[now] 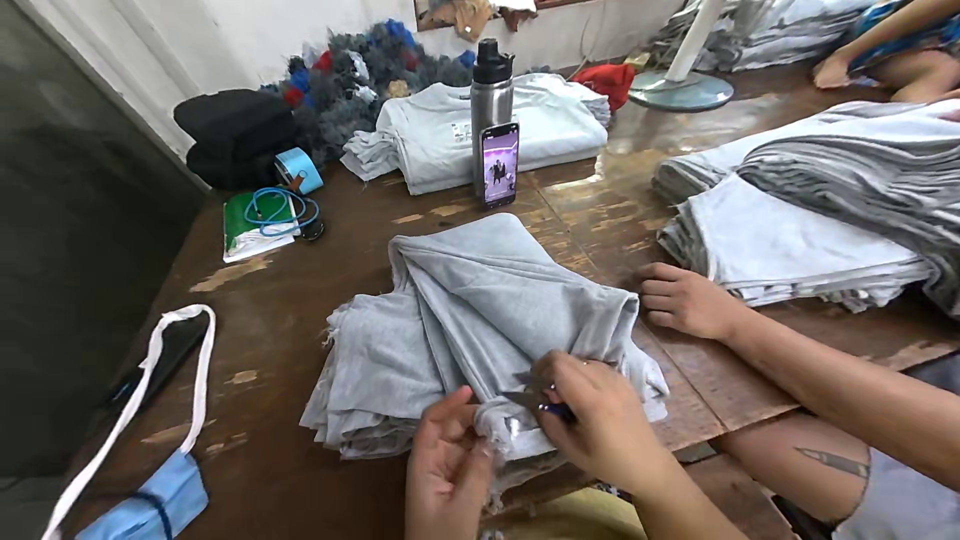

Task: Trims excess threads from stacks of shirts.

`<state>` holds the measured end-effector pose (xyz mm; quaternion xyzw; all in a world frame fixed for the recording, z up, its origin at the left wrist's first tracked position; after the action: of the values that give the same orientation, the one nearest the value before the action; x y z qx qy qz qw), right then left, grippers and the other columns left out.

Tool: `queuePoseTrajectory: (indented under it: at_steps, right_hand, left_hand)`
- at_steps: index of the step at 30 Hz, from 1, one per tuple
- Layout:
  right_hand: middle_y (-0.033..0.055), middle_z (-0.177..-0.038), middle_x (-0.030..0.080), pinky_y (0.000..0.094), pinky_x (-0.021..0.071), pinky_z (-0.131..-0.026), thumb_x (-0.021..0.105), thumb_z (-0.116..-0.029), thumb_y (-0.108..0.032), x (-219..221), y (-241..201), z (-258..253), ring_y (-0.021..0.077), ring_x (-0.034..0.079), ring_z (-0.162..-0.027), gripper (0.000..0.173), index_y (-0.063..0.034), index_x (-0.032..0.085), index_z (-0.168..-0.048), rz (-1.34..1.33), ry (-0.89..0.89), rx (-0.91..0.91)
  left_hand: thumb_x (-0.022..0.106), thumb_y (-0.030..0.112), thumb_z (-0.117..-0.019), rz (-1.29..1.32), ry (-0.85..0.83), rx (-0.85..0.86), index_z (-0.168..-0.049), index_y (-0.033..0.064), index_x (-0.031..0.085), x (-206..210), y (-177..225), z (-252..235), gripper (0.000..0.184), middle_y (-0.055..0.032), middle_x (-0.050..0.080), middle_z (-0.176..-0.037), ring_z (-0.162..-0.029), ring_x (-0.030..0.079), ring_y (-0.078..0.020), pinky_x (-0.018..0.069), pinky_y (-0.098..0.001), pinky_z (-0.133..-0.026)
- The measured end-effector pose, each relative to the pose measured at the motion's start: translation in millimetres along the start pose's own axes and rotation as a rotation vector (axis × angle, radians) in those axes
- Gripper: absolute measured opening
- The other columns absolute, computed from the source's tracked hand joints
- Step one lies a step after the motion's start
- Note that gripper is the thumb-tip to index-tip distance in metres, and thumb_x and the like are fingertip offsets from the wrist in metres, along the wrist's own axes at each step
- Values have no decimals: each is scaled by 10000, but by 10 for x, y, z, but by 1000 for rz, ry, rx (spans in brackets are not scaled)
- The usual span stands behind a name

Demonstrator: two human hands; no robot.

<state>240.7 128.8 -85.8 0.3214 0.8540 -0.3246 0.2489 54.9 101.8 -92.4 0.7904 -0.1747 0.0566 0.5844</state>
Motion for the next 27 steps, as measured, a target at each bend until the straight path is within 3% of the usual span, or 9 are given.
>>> queuePoseTrajectory:
  at_steps: [2, 4, 8, 10, 13, 16, 19, 23, 27]
  right_hand:
    - [50, -808, 632, 297, 439, -531, 608, -935, -240, 2, -8, 72, 143, 559, -626, 152, -89, 604, -950, -34, -17, 8]
    - [50, -872, 633, 265, 464, -600, 661, -948, -320, -48, 18, 153, 120, 557, -683, 247, -88, 588, -993, -110, -25, 29]
    - [58, -1010, 606, 232, 490, -735, 676, -958, -385, -98, -9, 254, 99, 574, -836, 312, -104, 539, -961, -249, 3, 23]
    - [51, -1132, 631, 234, 525, -861, 689, -964, -339, -101, -73, 252, 99, 622, -1007, 295, -122, 490, -947, -339, 40, -8]
    - [41, -1324, 650, 296, 498, -1016, 658, -1001, -238, -71, -186, 197, 155, 606, -1220, 201, -133, 491, -960, -375, 76, -109]
    - [7, -1145, 712, 314, 485, -912, 624, -1015, -197, -20, -216, 186, 154, 642, -1053, 113, -152, 540, -952, -280, 132, -194]
    - [-12, -981, 711, 287, 449, -845, 655, -998, -186, -57, -243, 214, 117, 623, -880, 152, -159, 533, -912, -206, 195, -204]
    - [-8, -921, 670, 288, 420, -823, 637, -983, -175, -130, -337, 278, 123, 584, -833, 148, -171, 511, -905, -198, 173, -230]
    - [10, -911, 642, 294, 423, -855, 641, -972, -139, -151, -444, 346, 135, 571, -836, 154, -166, 508, -898, -273, 93, -260]
  left_hand:
    - [603, -57, -930, 323, 30, -101, -1361, 203, 508, -4, -57, -18, 513, -2, 737, -1156, -1059, 712, -124, 575, -321, -960]
    - [627, -34, -914, 448, 24, -105, -1376, 262, 548, 1, -113, 2, 555, -18, 727, -1204, -1103, 702, -151, 564, -347, -983]
    - [691, 51, -927, 395, -8, 9, -1399, 316, 557, 55, -147, 70, 558, 33, 685, -1308, -1180, 666, -125, 537, -321, -1028]
    - [691, 51, -934, 326, -18, 54, -1400, 310, 564, 70, -157, 98, 548, 60, 671, -1327, -1194, 653, -102, 531, -302, -1034]
    - [684, 45, -937, 237, -23, 95, -1402, 310, 578, 93, -155, 137, 545, 86, 661, -1338, -1188, 649, -84, 538, -291, -1019]
    - [703, 40, -926, 72, -2, 150, -1394, 330, 594, 107, -170, 195, 561, 105, 637, -1364, -1165, 653, -69, 558, -266, -980]
    - [757, 56, -898, -140, 43, 246, -1353, 308, 639, 123, -193, 226, 533, 101, 599, -1389, -1174, 636, -57, 571, -241, -958]
    - [789, 125, -881, -392, 83, 360, -1221, 277, 696, 170, -254, 229, 383, 125, 604, -1268, -1134, 597, 25, 540, -169, -948]
    - [713, 154, -953, -451, 87, 416, -1147, 248, 730, 171, -269, 182, 216, 103, 681, -1144, -1038, 646, 19, 560, -177, -901]
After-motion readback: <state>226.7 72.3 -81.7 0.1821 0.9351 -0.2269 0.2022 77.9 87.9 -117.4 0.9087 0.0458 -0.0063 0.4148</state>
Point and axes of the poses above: each hand's wrist, its own z-axis away from the middle knuckle, its own x-axis out of the palm, y = z × x, the point moved 3 cm from there along -z, towards the middle knuckle
